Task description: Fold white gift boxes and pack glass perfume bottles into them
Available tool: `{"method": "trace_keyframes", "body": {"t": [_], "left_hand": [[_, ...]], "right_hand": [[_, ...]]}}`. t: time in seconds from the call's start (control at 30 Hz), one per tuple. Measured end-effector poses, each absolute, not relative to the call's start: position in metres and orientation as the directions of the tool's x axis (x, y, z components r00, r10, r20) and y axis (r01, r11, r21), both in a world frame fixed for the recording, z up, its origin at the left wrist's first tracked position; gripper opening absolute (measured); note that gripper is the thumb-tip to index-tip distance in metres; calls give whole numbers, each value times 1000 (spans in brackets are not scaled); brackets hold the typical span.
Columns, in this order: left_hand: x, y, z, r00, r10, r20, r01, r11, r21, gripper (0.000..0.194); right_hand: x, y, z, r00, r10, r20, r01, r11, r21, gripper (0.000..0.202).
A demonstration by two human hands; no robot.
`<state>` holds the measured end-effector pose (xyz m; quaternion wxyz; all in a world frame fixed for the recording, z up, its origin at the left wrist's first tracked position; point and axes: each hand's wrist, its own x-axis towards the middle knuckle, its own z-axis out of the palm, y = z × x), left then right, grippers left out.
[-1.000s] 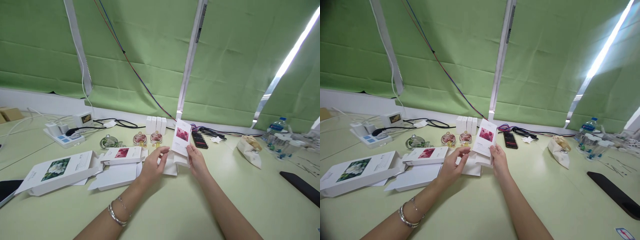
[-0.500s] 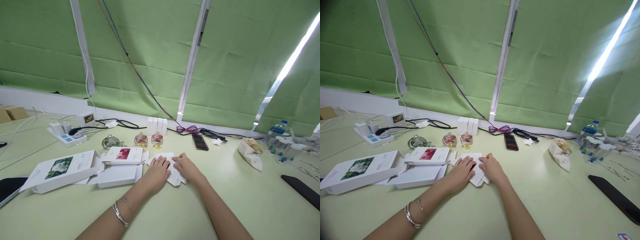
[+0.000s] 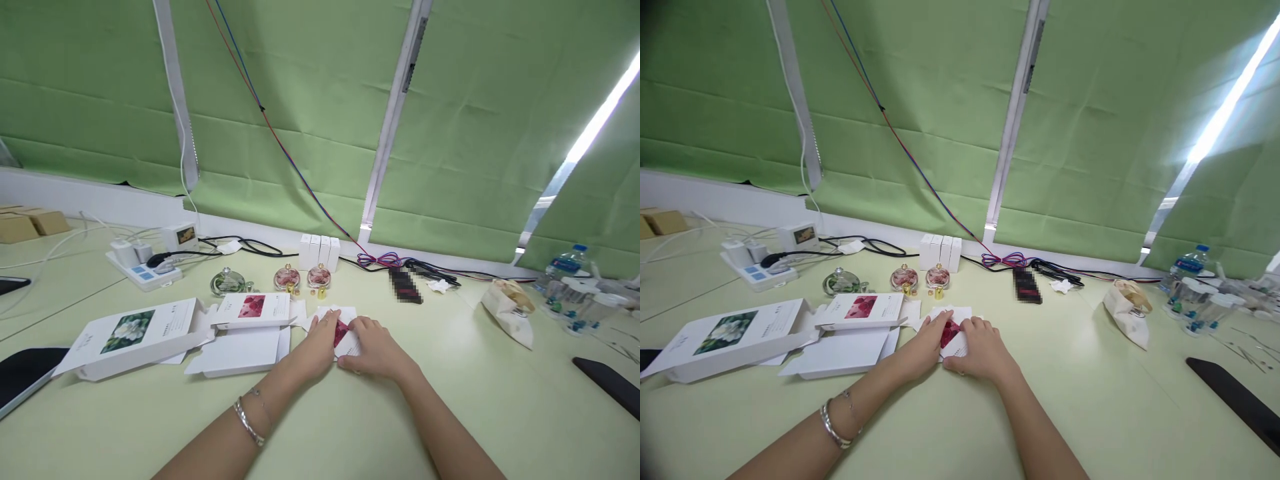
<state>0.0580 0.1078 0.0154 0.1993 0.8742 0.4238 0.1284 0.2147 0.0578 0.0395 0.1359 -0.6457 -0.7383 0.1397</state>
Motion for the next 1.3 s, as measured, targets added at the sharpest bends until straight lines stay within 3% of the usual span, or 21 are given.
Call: {"method": "trace_keyframes", "body": {"t": [0.17,0.3,0.43,0.57,0.87,1.1,1.3], "left_hand": [[59,99,23,555,829,73,753,-538,379,76],[58,90,30,497,868,3,837,-481,262,77],[57,88,32,532,845,-47,824,-504,261,77],[57,89,32,536,842,-69,823,-501,269,76],[58,84,38,451,892,-29,848,-418,325,82],[48,82,40,526,842,-122,794,-434,426,86],[44,87,36,554,820,-141,779,-452,435,84]], "right_hand": [[220,59,41,-97,992,-75,916,60,-397,73],[239,57,51,-10,991,-137,909,-48,-414,71],[257,56,59,41,987,-155,898,-105,-427,70],[257,59,57,-39,989,-144,903,-27,-429,74],[245,65,46,-262,921,-288,879,105,-465,80],[241,68,41,-308,917,-254,868,161,-470,78],[234,70,35,-300,940,-162,872,201,-446,73]]}}
